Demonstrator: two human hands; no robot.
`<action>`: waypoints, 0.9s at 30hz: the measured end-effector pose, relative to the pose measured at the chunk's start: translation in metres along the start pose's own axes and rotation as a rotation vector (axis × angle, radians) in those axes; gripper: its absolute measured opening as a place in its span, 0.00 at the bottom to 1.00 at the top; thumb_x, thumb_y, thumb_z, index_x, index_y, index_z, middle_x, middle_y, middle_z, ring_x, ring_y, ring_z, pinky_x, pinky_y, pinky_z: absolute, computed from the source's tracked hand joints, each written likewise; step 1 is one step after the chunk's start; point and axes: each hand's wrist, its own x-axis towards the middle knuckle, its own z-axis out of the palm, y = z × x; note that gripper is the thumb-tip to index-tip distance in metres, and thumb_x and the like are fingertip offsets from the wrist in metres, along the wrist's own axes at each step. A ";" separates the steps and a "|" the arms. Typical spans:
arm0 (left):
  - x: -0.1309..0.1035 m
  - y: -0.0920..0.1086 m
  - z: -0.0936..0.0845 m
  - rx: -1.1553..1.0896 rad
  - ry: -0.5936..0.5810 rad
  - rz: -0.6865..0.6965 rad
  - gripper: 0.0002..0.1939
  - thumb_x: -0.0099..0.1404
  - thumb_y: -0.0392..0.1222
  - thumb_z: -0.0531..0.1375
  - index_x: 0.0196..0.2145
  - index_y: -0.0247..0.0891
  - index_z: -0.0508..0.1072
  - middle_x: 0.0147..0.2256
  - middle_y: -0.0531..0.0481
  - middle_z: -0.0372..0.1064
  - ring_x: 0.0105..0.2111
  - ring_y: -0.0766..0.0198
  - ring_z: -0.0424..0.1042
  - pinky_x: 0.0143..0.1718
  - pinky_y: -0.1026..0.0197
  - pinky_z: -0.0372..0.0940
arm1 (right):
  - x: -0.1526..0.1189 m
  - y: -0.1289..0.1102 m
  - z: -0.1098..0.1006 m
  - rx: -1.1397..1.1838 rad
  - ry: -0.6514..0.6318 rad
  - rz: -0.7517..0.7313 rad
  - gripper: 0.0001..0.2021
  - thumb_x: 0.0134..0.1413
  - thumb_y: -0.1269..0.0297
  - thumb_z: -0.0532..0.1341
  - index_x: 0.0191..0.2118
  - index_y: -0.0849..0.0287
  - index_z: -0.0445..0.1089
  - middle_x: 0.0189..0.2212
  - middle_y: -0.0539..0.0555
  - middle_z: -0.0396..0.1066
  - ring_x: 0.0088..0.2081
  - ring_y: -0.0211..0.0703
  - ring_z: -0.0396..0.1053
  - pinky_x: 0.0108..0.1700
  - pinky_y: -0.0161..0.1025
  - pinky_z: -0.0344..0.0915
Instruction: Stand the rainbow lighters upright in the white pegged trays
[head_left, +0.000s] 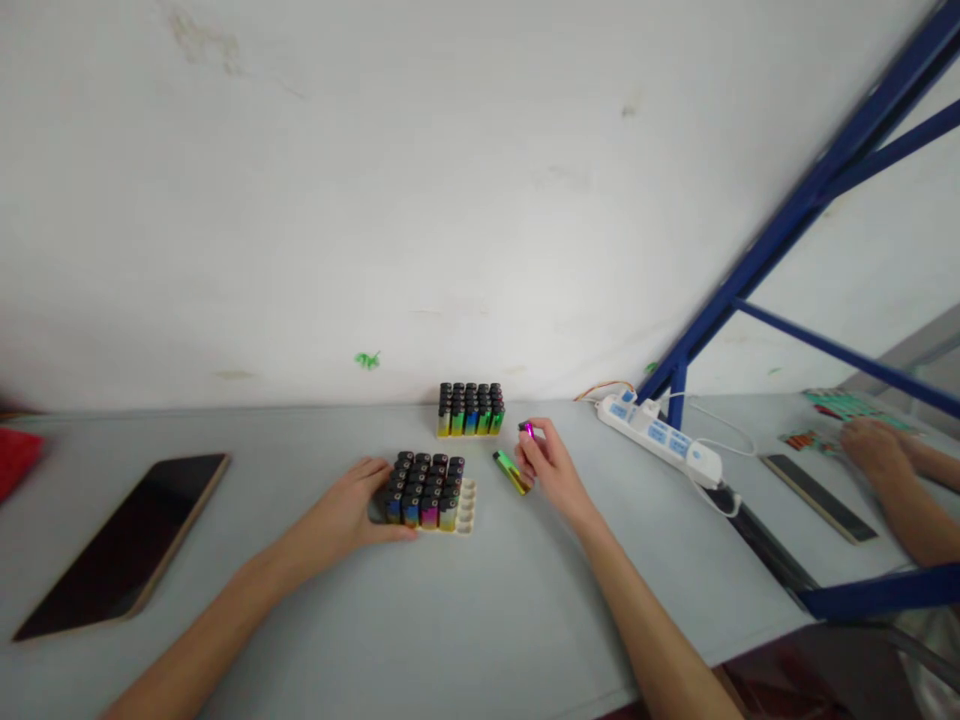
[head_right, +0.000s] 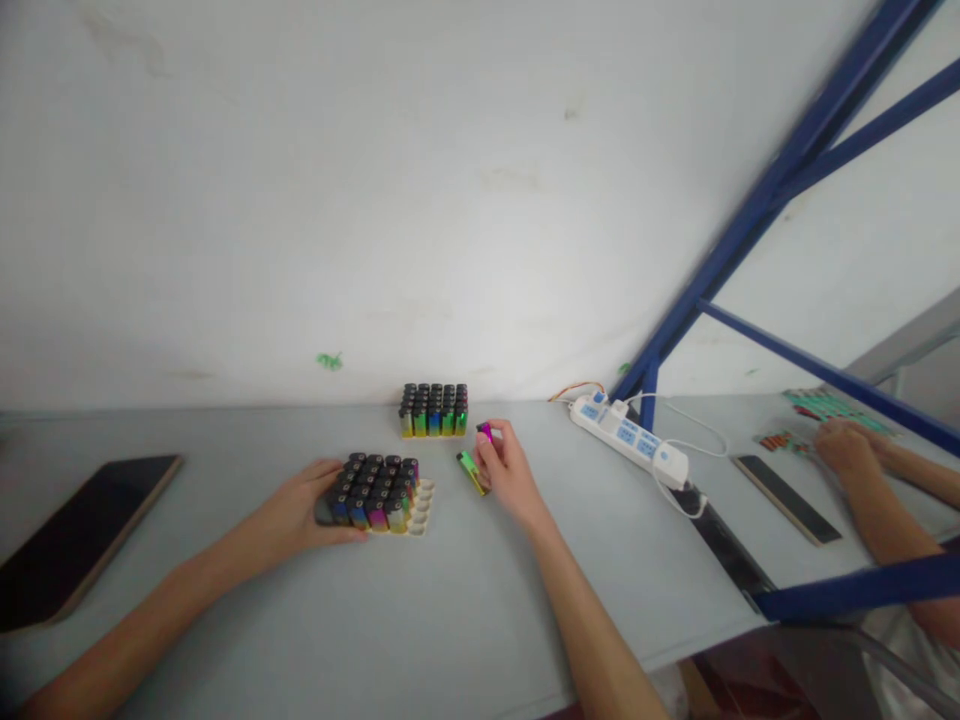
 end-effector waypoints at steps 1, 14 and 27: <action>0.000 0.000 -0.002 -0.007 -0.009 -0.004 0.33 0.54 0.65 0.81 0.48 0.37 0.86 0.54 0.34 0.85 0.58 0.32 0.83 0.64 0.36 0.78 | 0.001 0.001 0.005 0.022 0.002 0.033 0.31 0.63 0.24 0.68 0.48 0.47 0.65 0.24 0.38 0.60 0.21 0.37 0.52 0.23 0.35 0.53; 0.003 -0.009 -0.002 0.132 0.010 0.064 0.35 0.54 0.72 0.78 0.46 0.41 0.85 0.52 0.36 0.86 0.56 0.35 0.84 0.62 0.41 0.78 | -0.002 0.002 0.021 -0.445 0.254 -0.002 0.25 0.62 0.34 0.55 0.25 0.48 0.56 0.21 0.45 0.56 0.28 0.43 0.56 0.34 0.41 0.51; -0.001 0.007 -0.008 0.087 0.033 0.044 0.31 0.55 0.67 0.78 0.48 0.43 0.86 0.52 0.39 0.87 0.56 0.36 0.84 0.64 0.42 0.78 | -0.017 -0.011 0.030 -0.475 0.137 -0.063 0.29 0.71 0.32 0.56 0.27 0.48 0.55 0.21 0.45 0.58 0.27 0.42 0.56 0.33 0.41 0.52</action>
